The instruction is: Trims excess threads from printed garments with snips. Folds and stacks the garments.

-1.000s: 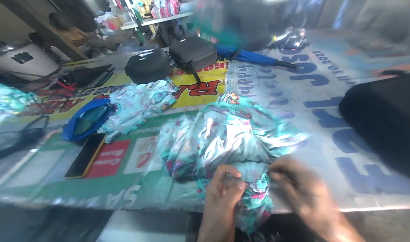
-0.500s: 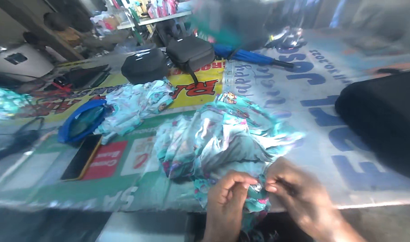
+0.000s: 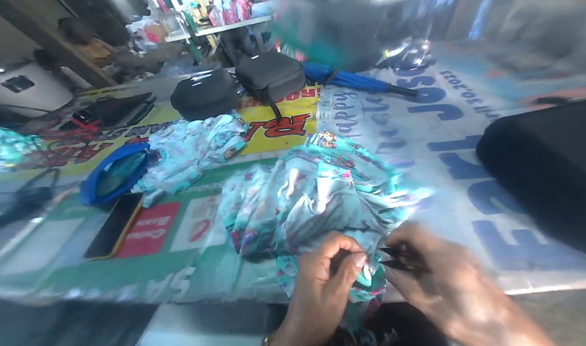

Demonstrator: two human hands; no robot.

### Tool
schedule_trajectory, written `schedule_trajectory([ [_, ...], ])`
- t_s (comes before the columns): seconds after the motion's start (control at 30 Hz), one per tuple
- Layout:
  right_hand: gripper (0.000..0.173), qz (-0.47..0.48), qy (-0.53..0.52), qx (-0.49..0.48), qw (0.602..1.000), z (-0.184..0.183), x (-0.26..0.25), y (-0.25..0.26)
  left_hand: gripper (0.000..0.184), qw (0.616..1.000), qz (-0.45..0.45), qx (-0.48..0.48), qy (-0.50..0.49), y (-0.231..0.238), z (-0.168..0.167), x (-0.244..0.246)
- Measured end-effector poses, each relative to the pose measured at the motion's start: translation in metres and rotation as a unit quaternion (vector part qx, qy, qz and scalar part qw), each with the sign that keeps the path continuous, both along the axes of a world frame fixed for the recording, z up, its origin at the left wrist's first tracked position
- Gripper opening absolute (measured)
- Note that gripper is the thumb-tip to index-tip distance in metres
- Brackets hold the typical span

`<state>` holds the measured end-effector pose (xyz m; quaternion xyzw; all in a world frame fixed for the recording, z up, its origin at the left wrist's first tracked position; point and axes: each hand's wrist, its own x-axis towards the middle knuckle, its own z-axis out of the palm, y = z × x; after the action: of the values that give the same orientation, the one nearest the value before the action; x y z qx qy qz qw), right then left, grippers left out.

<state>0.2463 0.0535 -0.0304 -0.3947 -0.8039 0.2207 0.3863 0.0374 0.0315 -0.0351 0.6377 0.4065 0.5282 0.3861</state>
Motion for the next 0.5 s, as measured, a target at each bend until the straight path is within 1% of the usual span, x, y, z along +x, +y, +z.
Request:
schedule_trajectory([
  [0.07,0.027,0.019,-0.013,-0.003,1.000,0.0014,0.0058,0.0014,0.013,1.000,-0.002,0.006,0.003,0.0017,0.0010,-0.0009],
  [0.2,0.025,0.048,-0.030,-0.001,0.998,0.0006,0.0100,0.0055,0.012,0.999,0.000,0.028,0.030,0.0033,0.0033,0.0008],
  [0.33,0.024,0.070,-0.010,-0.010,0.997,-0.0022,0.0095,0.0080,0.013,0.996,0.004,0.054,0.074,0.0034,0.0043,0.0025],
  [0.5,0.022,0.084,0.009,-0.025,0.996,-0.0060,0.0089,0.0092,0.013,0.993,-0.004,0.054,0.102,0.0046,0.0046,0.0034],
])
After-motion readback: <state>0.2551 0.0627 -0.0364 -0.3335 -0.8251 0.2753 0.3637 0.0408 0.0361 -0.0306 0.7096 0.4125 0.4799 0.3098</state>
